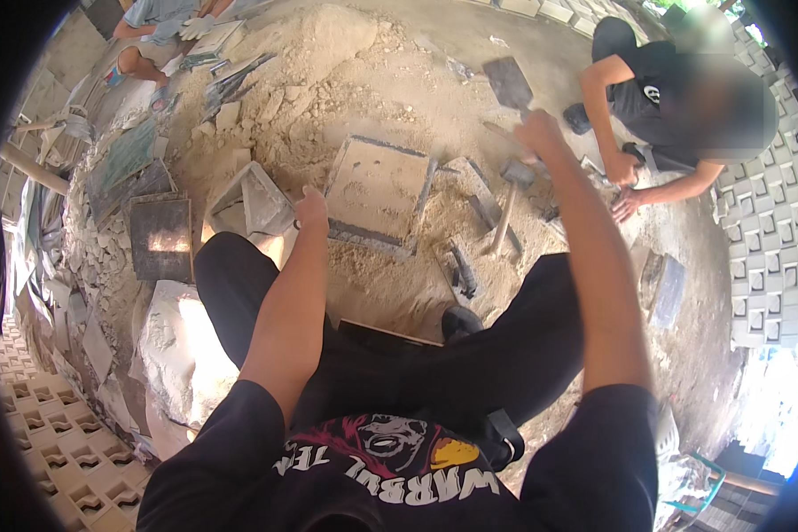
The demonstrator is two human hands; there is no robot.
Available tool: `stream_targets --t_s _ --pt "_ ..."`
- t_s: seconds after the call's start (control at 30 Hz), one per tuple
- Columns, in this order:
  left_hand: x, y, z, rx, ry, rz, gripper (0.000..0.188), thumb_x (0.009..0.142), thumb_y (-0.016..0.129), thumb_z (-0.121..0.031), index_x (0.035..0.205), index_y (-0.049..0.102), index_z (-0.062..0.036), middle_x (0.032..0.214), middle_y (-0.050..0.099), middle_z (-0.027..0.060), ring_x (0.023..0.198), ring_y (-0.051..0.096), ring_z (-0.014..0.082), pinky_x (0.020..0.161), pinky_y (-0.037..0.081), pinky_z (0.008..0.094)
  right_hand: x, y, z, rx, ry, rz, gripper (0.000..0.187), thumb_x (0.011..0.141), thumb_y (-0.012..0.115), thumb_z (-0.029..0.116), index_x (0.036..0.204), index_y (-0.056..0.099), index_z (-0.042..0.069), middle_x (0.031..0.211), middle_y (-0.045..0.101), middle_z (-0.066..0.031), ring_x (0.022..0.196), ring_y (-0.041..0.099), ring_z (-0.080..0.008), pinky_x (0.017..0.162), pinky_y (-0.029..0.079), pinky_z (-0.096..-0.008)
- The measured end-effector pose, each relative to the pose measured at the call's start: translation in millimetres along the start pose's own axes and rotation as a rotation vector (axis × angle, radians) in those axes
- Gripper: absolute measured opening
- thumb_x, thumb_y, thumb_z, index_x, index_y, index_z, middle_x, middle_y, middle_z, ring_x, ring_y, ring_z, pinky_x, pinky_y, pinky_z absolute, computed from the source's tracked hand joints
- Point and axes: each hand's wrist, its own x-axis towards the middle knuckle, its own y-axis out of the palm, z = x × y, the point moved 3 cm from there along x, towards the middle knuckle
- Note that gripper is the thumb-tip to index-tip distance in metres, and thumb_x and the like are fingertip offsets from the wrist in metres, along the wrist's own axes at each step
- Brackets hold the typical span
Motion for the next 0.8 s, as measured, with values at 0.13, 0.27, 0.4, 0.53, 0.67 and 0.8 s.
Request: stream_targets --t_s 0.13,0.27,0.4,0.53,0.67,0.8 --pt "98.5 -46.1 47.3 -0.100 0.035 0.086 0.068 0.093 0.042 -0.048 0.130 0.048 0.0087 0.138 0.044 0.0245 0.126 0.046 0.0406 0.104 0.038 0.0496 -47.1 38.8 138.1 1.191 0.353 0.094 0.035 0.081 0.066 0.025 0.088 0.063 -0.009 0.085 0.070 -0.0189 0.082 0.070 -0.0295 0.070 0.056 -0.0389" --pt "-17.4 19.0 74.7 -0.425 -0.339 -0.050 0.063 0.095 0.041 -0.043 0.127 0.048 0.0112 0.138 0.044 0.0278 0.125 0.046 0.0431 0.105 0.037 0.0482 -87.7 222.6 82.2 1.031 0.804 -0.201 0.043 0.080 0.067 0.032 0.093 0.063 -0.009 0.095 0.068 -0.0244 0.090 0.068 -0.0359 0.079 0.053 -0.0443" --pt "33.0 2.5 47.8 -0.029 0.347 0.041 0.064 0.096 0.042 -0.041 0.131 0.043 0.0122 0.138 0.043 0.0309 0.125 0.044 0.0454 0.105 0.036 0.0472 -140.0 281.6 134.1 1.107 0.813 -0.061 0.050 0.087 0.064 0.033 0.109 0.058 -0.011 0.098 0.067 -0.0198 0.082 0.068 -0.0289 0.066 0.053 -0.0403" --pt "-1.8 7.1 48.0 -0.137 0.412 -0.012 0.069 0.095 0.046 -0.042 0.136 0.037 0.0124 0.135 0.046 0.0324 0.127 0.044 0.0442 0.106 0.034 0.0458 -167.0 270.6 155.5 1.401 0.986 0.035 0.058 0.088 0.063 0.035 0.121 0.053 -0.012 0.116 0.062 -0.0224 0.100 0.064 -0.0327 0.080 0.051 -0.0410" --pt "-8.1 -0.4 44.1 -0.186 0.312 0.025 0.070 0.094 0.046 -0.043 0.137 0.037 0.0115 0.137 0.044 0.0324 0.128 0.043 0.0429 0.106 0.033 0.0441 -164.7 264.9 178.4 1.463 1.219 0.062 0.060 0.088 0.064 0.033 0.124 0.050 -0.014 0.123 0.058 -0.0230 0.108 0.060 -0.0314 0.087 0.047 -0.0381" --pt "-24.2 9.9 35.7 -0.217 0.273 0.074 0.071 0.092 0.043 -0.045 0.136 0.038 0.0106 0.136 0.044 0.0330 0.128 0.043 0.0435 0.105 0.033 0.0435 -136.5 301.3 151.4 1.441 1.180 -0.095 0.060 0.087 0.064 0.032 0.124 0.050 -0.014 0.123 0.059 -0.0233 0.109 0.060 -0.0316 0.086 0.048 -0.0386"
